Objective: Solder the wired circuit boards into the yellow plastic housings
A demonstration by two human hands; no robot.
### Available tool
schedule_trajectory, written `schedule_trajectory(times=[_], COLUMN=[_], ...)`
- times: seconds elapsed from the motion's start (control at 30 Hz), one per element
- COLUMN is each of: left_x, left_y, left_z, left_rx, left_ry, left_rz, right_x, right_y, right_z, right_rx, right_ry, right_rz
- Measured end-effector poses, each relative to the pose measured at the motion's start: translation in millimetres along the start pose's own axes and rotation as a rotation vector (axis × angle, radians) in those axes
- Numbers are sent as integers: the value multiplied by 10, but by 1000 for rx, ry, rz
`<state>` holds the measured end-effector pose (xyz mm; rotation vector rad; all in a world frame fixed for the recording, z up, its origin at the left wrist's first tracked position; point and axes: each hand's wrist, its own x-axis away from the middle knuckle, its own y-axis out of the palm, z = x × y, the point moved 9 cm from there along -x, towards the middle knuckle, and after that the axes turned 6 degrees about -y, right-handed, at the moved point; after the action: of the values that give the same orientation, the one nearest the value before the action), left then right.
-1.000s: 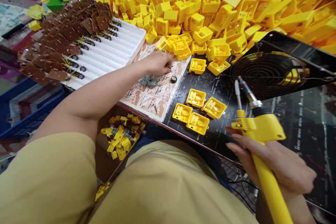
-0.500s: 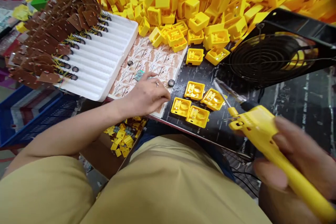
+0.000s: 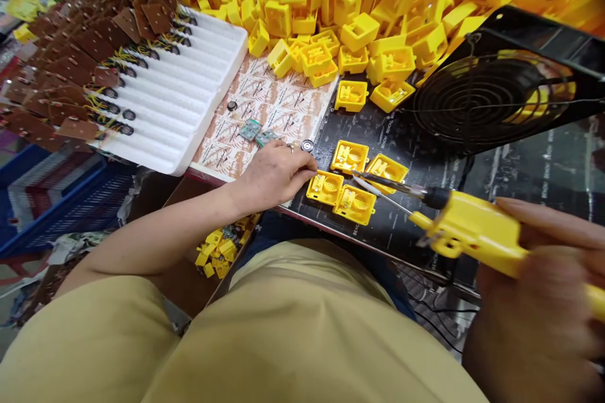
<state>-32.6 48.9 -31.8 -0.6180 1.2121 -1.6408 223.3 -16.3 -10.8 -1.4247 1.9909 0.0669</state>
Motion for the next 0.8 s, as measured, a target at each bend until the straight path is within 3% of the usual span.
schedule_trajectory(times=[0.1,0.17,0.23,0.3,0.37,0.57,0.8], left_x=[-14,-11,-4,2,-2,-39,-40], left_y=[8,-8,-19,-21,-20,-13,-22], left_z=[19,24,29,36,40,47,49], left_rx=[-88,-100,-85,-68,-55,-28,-41], left_ry=[35,37,22,-4,-37,-92,-66], left_rz=[-20,-34,-55,-75,-85,-99,-70], right_x=[62,74,23,10,4,-72,-70], right_y=[43,67,112,176,228,470,568], right_z=[-126,-140,-217,-367,-424,-600,-740], right_rx=[-17,16,59,52,7,54,123], right_ry=[189,214,5,-329,-493,-522,-655], right_rz=[-62,-131,-213,-286,-332,-502,-555])
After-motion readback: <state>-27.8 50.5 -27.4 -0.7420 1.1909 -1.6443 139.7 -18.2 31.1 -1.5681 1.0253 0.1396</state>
